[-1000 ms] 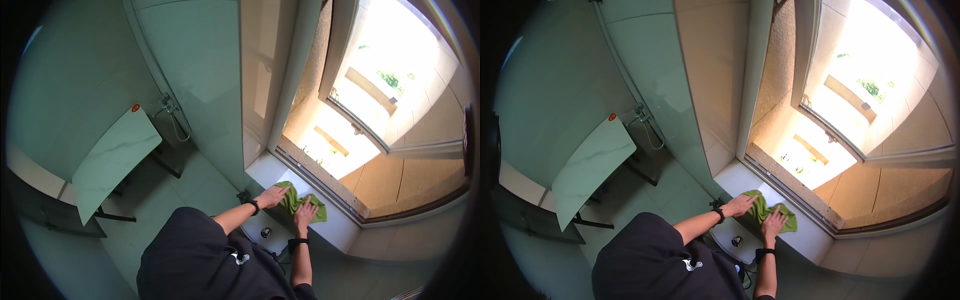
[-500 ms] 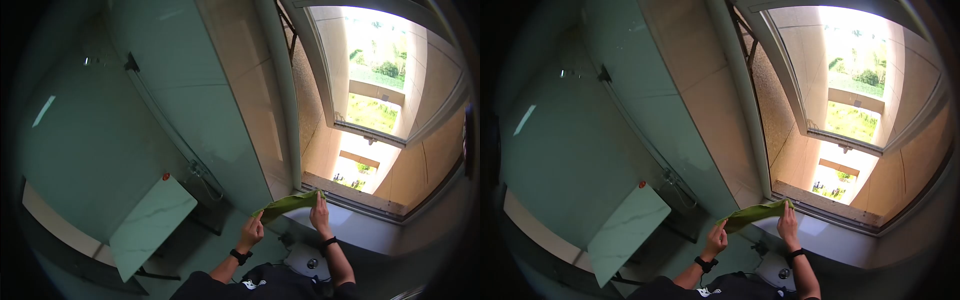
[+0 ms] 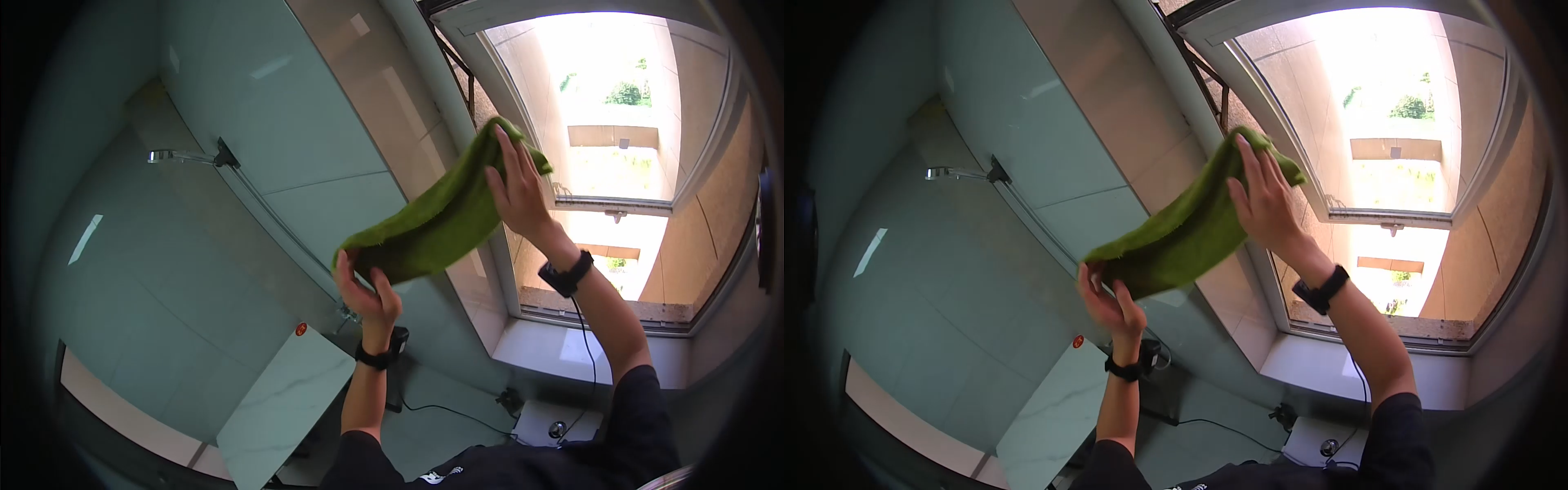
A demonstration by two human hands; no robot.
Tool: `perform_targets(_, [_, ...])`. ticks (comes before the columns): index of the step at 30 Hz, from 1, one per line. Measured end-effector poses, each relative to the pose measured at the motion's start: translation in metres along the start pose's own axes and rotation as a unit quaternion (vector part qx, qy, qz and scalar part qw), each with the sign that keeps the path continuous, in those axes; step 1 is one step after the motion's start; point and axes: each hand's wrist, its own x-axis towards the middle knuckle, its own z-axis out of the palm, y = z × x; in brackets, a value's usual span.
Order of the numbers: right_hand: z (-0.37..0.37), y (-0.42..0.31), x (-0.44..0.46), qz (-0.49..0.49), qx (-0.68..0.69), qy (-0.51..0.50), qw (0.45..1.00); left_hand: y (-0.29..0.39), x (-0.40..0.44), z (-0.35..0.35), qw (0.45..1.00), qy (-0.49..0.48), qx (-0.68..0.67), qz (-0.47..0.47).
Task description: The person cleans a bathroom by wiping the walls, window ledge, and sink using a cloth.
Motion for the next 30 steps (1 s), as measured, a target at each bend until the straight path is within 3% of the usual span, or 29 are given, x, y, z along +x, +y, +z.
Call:
perform_targets(3, [0.042, -0.017, 0.063, -0.053, -0.017, -0.023, 0.998, -0.011, 0.078, 0.04, 0.998, 0.035, -0.024, 0.042])
perform_targets(6, [0.073, -0.021, 0.094, -0.083, 0.005, -0.02, 0.996, -0.022, 0.129, 0.067, 0.992, 0.027, 0.084, 0.094])
perform_targets(8, [0.093, -0.021, 0.101, -0.061, 0.069, -0.018, 0.996, -0.023, 0.139, 0.079, 0.995, -0.043, 0.085, 0.032])
perform_targets(11, [0.118, -0.014, 0.093, 0.0, 0.183, -0.003, 0.983, -0.016, 0.129, 0.089, 0.996, -0.071, 0.054, -0.019])
perform_targets(14, [0.123, -0.01, 0.077, 0.005, 0.196, -0.009, 0.981, -0.022, 0.11, 0.093, 0.994, -0.064, 0.089, -0.002])
perform_targets(20, [0.124, 0.004, -0.013, -0.009, 0.137, -0.037, 0.99, -0.027, 0.045, 0.097, 0.995, -0.063, 0.037, -0.062])
perform_targets(30, [0.117, 0.027, -0.172, 0.035, 0.119, -0.127, 0.984, -0.051, -0.142, 0.099, 0.98, -0.142, 0.115, -0.074])
